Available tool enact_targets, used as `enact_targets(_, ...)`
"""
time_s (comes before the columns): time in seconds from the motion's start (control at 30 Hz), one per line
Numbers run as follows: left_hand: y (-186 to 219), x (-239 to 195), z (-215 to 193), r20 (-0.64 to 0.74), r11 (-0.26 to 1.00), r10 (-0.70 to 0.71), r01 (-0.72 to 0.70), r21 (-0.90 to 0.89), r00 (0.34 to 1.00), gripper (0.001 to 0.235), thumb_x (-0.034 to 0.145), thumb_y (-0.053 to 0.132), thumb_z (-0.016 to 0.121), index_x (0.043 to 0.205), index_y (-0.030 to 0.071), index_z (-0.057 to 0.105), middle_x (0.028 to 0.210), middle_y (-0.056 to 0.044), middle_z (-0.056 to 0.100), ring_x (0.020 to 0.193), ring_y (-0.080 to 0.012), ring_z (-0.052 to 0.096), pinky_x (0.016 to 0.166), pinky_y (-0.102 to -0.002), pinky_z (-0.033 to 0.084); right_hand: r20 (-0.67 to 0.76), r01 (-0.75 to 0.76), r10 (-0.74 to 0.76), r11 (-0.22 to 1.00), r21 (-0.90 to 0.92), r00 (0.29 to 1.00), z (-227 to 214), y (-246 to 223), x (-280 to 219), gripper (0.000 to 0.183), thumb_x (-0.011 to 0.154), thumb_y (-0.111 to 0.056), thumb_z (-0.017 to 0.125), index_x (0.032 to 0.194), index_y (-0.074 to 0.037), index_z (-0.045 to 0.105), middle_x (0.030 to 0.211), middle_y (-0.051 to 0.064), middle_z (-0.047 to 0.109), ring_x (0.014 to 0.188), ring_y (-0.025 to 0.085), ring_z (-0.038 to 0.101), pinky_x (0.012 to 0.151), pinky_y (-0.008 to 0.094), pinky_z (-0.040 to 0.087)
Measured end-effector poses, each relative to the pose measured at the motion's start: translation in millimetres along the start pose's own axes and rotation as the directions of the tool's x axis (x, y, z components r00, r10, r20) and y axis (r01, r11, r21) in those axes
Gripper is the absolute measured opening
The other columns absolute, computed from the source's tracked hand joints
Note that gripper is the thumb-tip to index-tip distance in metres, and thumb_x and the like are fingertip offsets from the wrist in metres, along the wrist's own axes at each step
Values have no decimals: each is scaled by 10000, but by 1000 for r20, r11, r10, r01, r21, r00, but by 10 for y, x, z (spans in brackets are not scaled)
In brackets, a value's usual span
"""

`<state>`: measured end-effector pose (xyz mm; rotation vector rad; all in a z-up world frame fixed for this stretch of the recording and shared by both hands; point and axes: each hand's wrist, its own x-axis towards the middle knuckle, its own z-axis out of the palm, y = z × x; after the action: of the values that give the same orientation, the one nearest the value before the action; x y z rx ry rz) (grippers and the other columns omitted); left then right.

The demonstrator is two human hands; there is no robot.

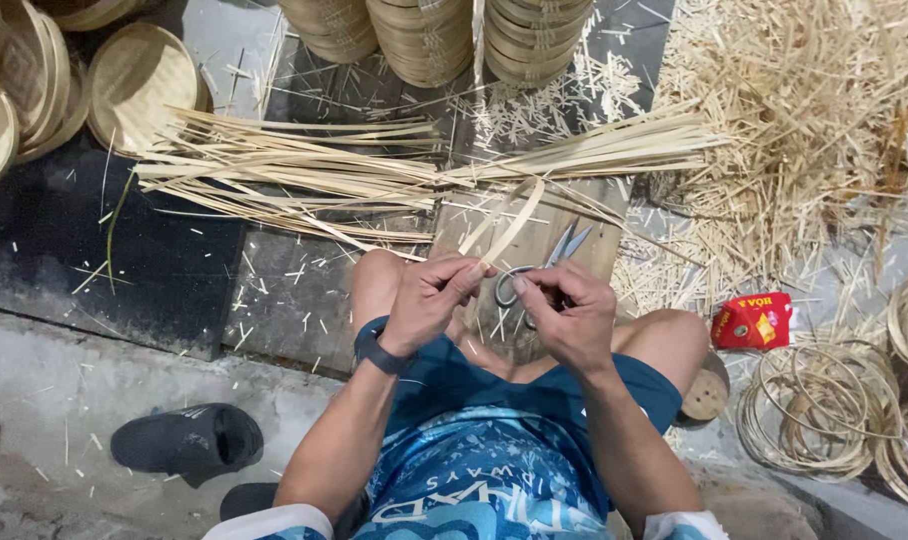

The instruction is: The person sits on the floor and weaves thin bamboo strips into circular frames, using scissors to trim excess material. The person repeatedly bends and interlaces the strips to form rings, occasionally adjusting the position of the strips and cutting them to size.

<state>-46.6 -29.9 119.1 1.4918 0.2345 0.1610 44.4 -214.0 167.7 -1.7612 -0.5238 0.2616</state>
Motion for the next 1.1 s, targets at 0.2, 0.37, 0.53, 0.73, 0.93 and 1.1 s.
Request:
enact_targets(0.2, -71, -13, 107, 25, 999, 43, -44, 26, 999, 283, 1047, 255, 632, 1051, 8, 771, 814, -1, 671, 700, -60, 593, 618, -220, 474, 16, -5, 5, 1000, -7, 1000, -139, 192, -203, 70, 873, -84, 796, 902, -23, 777, 696, -9, 578, 598, 54, 480, 531, 232, 357)
enact_targets(0.37, -258, -104, 264, 108, 984, -113, 126, -124, 988, 265, 1069, 240, 622, 1013, 20, 759, 774, 33, 622, 697, -34, 513, 619, -213, 413, 37, -9, 12, 997, -77, 999, -130, 650, -193, 86, 865, -79, 766, 941, -52, 797, 766, 7, 683, 672, 89, 615, 597, 271, 476)
enact_targets(0.53, -310, -172, 483, 223, 960, -219, 250, -124, 950, 270, 1054, 225, 617, 1020, 19, 787, 726, 66, 550, 668, -24, 435, 569, -228, 327, -90, 175, -189, 974, -143, 978, 2, 872, -83, 52, 884, -48, 752, 865, -83, 786, 792, 53, 691, 720, 181, 631, 650, 325, 490)
enact_targets(0.73, -177, -57, 397, 69, 922, 78, -98, 374, 995, 173, 998, 147, 660, 975, -6, 738, 661, -63, 521, 603, -128, 468, 544, -313, 370, -161, 236, -426, 734, -637, 890, -290, 293, -281, 221, 791, -199, 772, 959, -58, 747, 945, 111, 725, 862, 317, 666, 753, 439, 492)
enact_targets(0.93, -410, -40, 561, 276, 830, 174, -292, 475, 945, 77, 952, 97, 648, 933, 33, 687, 795, -138, 641, 704, -188, 612, 613, -334, 472, 135, 161, -118, 914, -374, 984, -342, 141, -122, 118, 913, -169, 760, 961, -62, 741, 878, 110, 715, 831, 310, 685, 738, 405, 518)
enact_targets(1.1, -628, 106, 451, 116, 977, -164, 146, 154, 980, 206, 977, 187, 626, 1007, 32, 759, 751, -16, 670, 624, -92, 577, 562, -262, 465, 5, 216, -216, 976, 23, 976, -251, 404, -506, 106, 1012, -149, 638, 958, -59, 628, 804, 61, 629, 773, 189, 642, 732, 314, 514)
